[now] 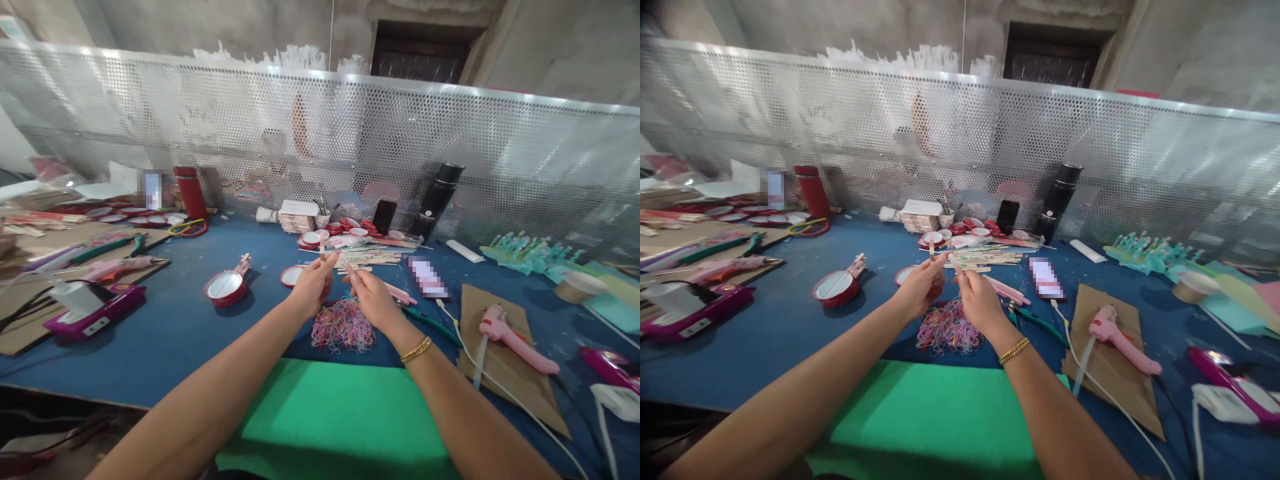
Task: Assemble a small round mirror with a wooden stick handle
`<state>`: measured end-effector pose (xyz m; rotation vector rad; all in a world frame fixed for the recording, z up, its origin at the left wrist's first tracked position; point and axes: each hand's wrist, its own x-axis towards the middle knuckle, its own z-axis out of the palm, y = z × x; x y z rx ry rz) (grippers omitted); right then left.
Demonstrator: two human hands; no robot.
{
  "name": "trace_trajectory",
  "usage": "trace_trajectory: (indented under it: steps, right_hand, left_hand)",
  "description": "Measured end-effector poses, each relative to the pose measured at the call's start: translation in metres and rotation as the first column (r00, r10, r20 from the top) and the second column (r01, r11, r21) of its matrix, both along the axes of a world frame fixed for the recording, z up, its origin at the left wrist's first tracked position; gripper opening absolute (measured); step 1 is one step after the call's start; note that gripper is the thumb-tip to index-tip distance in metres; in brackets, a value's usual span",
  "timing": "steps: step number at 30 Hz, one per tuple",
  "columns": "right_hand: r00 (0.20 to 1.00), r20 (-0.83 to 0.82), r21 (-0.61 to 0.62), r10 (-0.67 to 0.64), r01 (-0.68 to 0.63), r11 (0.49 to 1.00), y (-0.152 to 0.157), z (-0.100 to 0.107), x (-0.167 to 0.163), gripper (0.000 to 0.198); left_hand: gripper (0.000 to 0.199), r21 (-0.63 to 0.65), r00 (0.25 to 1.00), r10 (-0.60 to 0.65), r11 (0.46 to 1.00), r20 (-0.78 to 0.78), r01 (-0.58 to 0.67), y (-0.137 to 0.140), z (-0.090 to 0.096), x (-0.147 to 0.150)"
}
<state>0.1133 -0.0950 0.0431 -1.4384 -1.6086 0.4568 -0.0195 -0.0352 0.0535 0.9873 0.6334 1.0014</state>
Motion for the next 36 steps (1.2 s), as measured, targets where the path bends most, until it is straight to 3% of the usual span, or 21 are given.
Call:
trace_trajectory:
  steps: [7,12,21,25,27,30,33,36]
  right_hand:
    - [0.975,-0.197,-0.040,0.101,-0.111,0.993,0.000,-0.003,-0.002,0.036]
    - [0.934,-0.342,-0.057,0.102,-0.128,0.990,0.001,-0.006,-0.002,0.037]
    - [0.968,-0.238,-0.015,0.078,-0.084,0.996,-0.001,-0.007,-0.002,0.042]
    - [0.995,-0.069,-0.025,0.067,-0.068,0.997,0.004,0.005,0.013,0.038]
    - [0.994,0.103,0.001,-0.030,0.030,1.000,0.007,0.009,0.032,0.032]
    - [0.898,0.335,-0.020,-0.286,0.310,0.950,0.009,0.005,0.066,0.033]
    - [0.814,0.488,-0.161,-0.315,0.438,0.884,0.010,-0.006,0.089,0.030]
    - [0.796,0.536,-0.232,-0.282,0.460,0.857,0.011,-0.012,0.097,0.036]
  left_hand:
    - [0.038,0.007,0.999,-0.033,0.999,0.030,0.032,0.003,0.000,-0.002]
    - [0.039,0.028,1.000,-0.027,0.999,0.010,0.027,0.001,0.001,0.000]
    - [0.039,0.047,0.998,0.051,0.998,-0.035,-0.049,-0.005,-0.003,0.006]
    - [0.039,0.048,0.997,0.048,0.998,-0.061,-0.045,-0.002,-0.001,0.002]
    - [0.039,0.020,0.999,0.021,1.000,-0.048,-0.020,0.000,0.002,0.000]
    - [0.031,-0.076,0.999,-0.024,0.997,-0.043,0.021,0.003,0.004,-0.004]
    - [0.019,-0.148,0.997,-0.069,0.987,-0.040,0.062,0.006,0.004,-0.006]
    - [0.010,-0.148,0.994,-0.109,0.984,-0.032,0.103,0.005,0.002,-0.005]
